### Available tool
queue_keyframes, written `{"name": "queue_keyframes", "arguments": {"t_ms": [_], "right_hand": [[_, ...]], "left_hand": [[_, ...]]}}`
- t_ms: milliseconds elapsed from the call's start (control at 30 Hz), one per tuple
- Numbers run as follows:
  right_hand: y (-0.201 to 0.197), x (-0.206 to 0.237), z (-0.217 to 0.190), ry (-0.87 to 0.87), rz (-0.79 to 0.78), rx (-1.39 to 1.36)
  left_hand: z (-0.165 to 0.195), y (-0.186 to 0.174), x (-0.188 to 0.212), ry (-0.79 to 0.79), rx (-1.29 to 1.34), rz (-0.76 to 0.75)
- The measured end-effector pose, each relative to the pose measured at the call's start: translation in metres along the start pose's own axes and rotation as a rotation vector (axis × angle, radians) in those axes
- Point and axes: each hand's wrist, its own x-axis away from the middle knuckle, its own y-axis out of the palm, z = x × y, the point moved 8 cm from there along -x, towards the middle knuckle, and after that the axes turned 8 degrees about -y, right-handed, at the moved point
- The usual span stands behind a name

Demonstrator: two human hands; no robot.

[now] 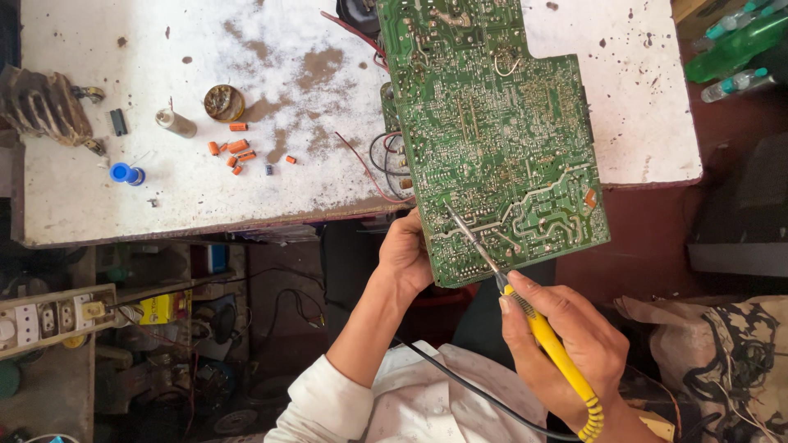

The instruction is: The person holds a green printed circuit board and uses a soldering iron to apply solder to multiple points on the board. They repeatedly pick up small cylindrical components from the workbench and place them near the board while continuing to solder different areas.

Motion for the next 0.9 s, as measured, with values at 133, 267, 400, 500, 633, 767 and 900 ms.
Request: {"name": "queue_keyframes", "arguments": {"t_ms": [133, 267, 400, 500, 633, 767, 900], "right_hand": [[-0.0010, -0.0003, 0.0001, 0.008, 0.004, 0.012], [-0.0005, -0.0006, -0.0019, 0.019, 0.010, 0.017], [0.0026, -0.0019, -0.0056, 0.026, -0.003, 0.027], [0.0029, -0.0029, -0.0077, 0.030, -0.014, 0.021], [0.0024, -0.0030, -0.0075, 0.037, -0.009, 0.007], [0.0011, -0.0009, -0.0045, 0.046, 0.012, -0.029], [0.0007, 0.0020, -0.0014, 0.048, 0.038, -0.041]], "left_hand": [[0.0001, -0.0013, -0.0012, -0.006, 0.000, 0.017], [0.0023, -0.0005, -0.0030, 0.007, -0.010, -0.009], [0.0023, -0.0025, -0.0038, 0.007, -0.009, 0.020], [0.0023, -0.0019, -0.0017, 0.005, -0.004, 0.031], [0.0025, -0.0006, -0.0001, 0.000, 0.006, 0.027], [0.0023, -0.0006, -0.0011, -0.006, 0.006, 0.012], [0.0027, -0.0010, -0.0021, -0.013, 0.012, -0.006]]}}
